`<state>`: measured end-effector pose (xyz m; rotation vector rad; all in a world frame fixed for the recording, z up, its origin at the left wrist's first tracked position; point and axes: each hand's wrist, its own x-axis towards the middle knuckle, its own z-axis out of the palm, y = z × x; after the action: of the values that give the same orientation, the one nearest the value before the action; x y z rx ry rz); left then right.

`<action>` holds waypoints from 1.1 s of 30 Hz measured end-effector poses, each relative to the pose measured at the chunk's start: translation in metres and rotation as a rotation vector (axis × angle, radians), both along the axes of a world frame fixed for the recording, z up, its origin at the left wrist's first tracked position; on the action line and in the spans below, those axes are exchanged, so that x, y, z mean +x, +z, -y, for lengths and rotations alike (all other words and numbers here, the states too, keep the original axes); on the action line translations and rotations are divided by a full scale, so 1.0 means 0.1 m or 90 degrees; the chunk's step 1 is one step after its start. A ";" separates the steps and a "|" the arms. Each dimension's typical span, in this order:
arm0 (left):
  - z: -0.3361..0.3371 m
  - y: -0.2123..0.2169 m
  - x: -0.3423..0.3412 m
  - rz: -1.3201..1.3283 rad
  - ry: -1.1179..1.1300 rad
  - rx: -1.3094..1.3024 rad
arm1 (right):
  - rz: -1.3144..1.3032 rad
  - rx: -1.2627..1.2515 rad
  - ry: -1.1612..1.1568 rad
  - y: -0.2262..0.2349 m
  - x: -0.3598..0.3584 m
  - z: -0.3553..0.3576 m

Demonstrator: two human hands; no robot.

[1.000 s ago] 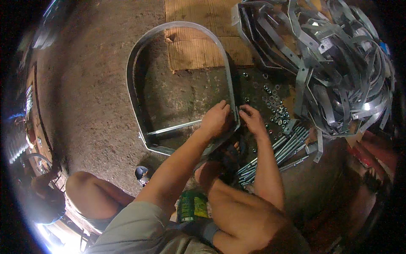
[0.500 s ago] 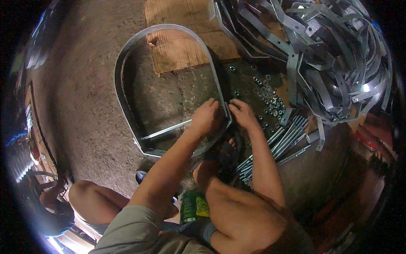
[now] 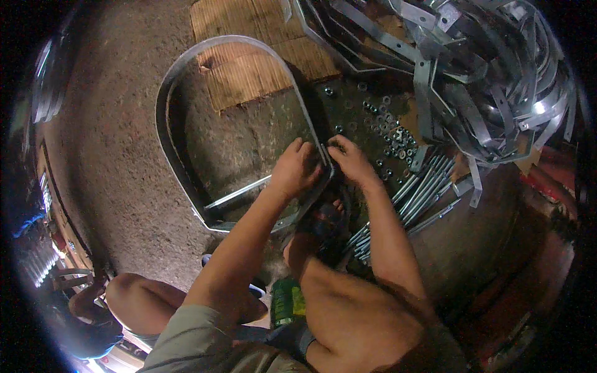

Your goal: The person sits on the floor of a workshop and assembles a metal frame by inserting a threaded rod through two metal pieces. They secure the rod using washers and nuts, tightening them by hand and with a wrench. The person handles various metal parts, nuts, and washers scattered on the floor.

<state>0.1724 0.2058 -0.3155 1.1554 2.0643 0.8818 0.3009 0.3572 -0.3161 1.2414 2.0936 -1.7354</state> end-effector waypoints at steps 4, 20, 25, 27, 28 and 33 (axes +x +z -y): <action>0.04 -0.09 -0.04 -0.025 -0.030 -0.005 | 0.002 -0.038 0.025 0.06 -0.02 0.01; 0.12 0.12 0.00 -0.187 -0.002 0.003 | 0.020 0.089 -0.199 -0.04 0.27 0.17; 0.87 0.20 0.03 -0.212 0.188 -0.035 | 0.098 0.272 -0.294 -0.03 1.14 0.72; 1.34 0.28 0.06 -0.251 0.283 -0.087 | 0.220 0.220 -0.238 0.02 1.40 0.99; 1.48 0.34 0.13 -0.254 0.322 -0.111 | 0.220 0.234 -0.222 -0.07 1.70 1.06; 2.24 0.34 0.35 -0.232 0.728 -0.303 | 0.284 0.198 -0.095 0.26 1.55 1.40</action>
<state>0.2073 -0.0178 -0.2811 -0.2400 3.0227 0.5561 0.4557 0.2169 -0.2904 1.7183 2.0808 -1.0606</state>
